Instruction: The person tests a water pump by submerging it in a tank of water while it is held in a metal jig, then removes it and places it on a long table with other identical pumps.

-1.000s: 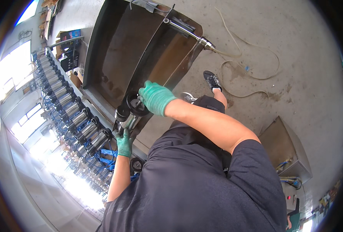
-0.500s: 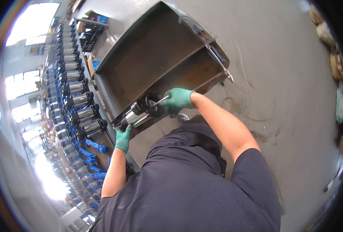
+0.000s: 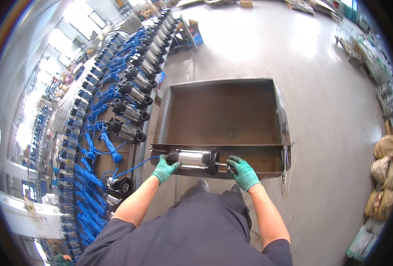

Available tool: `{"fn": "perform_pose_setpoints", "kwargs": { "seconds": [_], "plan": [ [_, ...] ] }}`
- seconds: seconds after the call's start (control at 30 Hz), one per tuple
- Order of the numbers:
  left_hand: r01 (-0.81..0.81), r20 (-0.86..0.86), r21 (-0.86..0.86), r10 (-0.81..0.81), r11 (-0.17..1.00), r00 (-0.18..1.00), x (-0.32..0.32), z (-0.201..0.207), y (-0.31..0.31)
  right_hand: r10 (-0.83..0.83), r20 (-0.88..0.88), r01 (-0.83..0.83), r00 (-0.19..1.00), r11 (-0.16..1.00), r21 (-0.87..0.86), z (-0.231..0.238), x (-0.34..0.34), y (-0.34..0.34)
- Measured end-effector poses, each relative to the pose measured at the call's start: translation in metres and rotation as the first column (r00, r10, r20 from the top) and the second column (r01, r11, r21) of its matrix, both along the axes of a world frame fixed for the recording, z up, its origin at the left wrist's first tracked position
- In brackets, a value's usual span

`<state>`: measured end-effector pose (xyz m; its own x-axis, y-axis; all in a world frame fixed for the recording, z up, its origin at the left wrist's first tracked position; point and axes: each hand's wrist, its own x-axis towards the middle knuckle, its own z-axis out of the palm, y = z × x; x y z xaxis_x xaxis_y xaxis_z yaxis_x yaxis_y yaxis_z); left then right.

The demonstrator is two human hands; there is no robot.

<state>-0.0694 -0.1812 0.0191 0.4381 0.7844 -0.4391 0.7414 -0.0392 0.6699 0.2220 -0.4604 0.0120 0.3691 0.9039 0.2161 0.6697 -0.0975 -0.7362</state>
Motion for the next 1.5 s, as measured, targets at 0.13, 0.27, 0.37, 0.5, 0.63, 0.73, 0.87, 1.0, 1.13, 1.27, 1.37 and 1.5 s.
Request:
{"fn": "perform_pose_setpoints", "kwargs": {
  "seconds": [0.13, 0.27, 0.37, 0.5, 0.63, 0.73, 0.87, 1.0, 1.13, 1.27, 1.37, 1.5],
  "plan": [
    [0.026, -0.031, 0.123, -0.022, 0.992, 0.999, 0.010, -0.032, 0.012, -0.246, -0.475, 0.211, 0.845, 0.969, -0.127, -0.037, 0.000, 0.019],
    [-0.014, 0.064, 0.015, 0.013, 1.000, 0.998, 0.023, -0.015, 0.001, -0.366, -0.911, 0.085, 0.190, 0.931, -0.356, -0.029, 0.005, 0.022],
    [-0.064, 0.118, -0.141, 0.081, 0.988, 0.990, 0.023, 0.011, -0.005, -0.230, -0.908, -0.051, 0.349, 0.963, -0.264, -0.004, 0.005, 0.008],
    [-0.035, 0.095, -0.210, 0.056, 0.977, 0.994, 0.019, 0.036, -0.011, -0.199, -0.617, -0.055, 0.762, 0.929, -0.367, 0.002, 0.009, 0.012],
    [0.027, 0.061, -0.215, -0.014, 0.976, 0.998, 0.025, 0.048, -0.013, -0.469, -0.597, 0.001, 0.651, 0.787, -0.618, -0.002, 0.015, 0.032],
    [0.090, -0.033, -0.145, -0.096, 0.985, 0.995, 0.029, 0.049, -0.014, -0.324, -0.175, 0.232, 0.930, 0.884, -0.405, -0.008, 0.012, 0.023],
    [0.072, -0.005, -0.042, -0.072, 0.997, 0.997, 0.014, -0.016, 0.000, 0.071, 0.151, -0.055, 0.986, 0.992, -0.112, 0.026, 0.011, 0.000],
    [0.077, 0.012, 0.097, -0.078, 0.992, 0.997, 0.013, -0.068, 0.009, 0.012, 0.177, -0.006, 0.984, 0.999, -0.035, -0.005, 0.017, -0.002],
    [0.006, 0.133, 0.071, -0.015, 0.997, 0.991, -0.014, -0.099, 0.024, -0.189, -0.641, 0.083, 0.744, 0.978, -0.192, -0.043, 0.002, 0.018],
    [0.046, -0.023, 0.076, -0.044, 0.996, 0.999, 0.015, -0.023, -0.002, -0.433, -0.813, 0.249, 0.390, 0.899, -0.360, -0.044, 0.002, 0.024],
    [0.063, -0.032, -0.018, -0.063, 0.998, 0.997, 0.024, 0.011, -0.008, -0.469, -0.860, 0.165, 0.200, 0.881, -0.443, -0.056, 0.015, 0.022],
    [0.028, -0.077, 0.039, -0.025, 0.999, 0.997, 0.003, -0.026, 0.001, -0.262, -0.416, 0.148, 0.871, 0.947, -0.287, -0.013, -0.002, 0.025]
  ]
}}
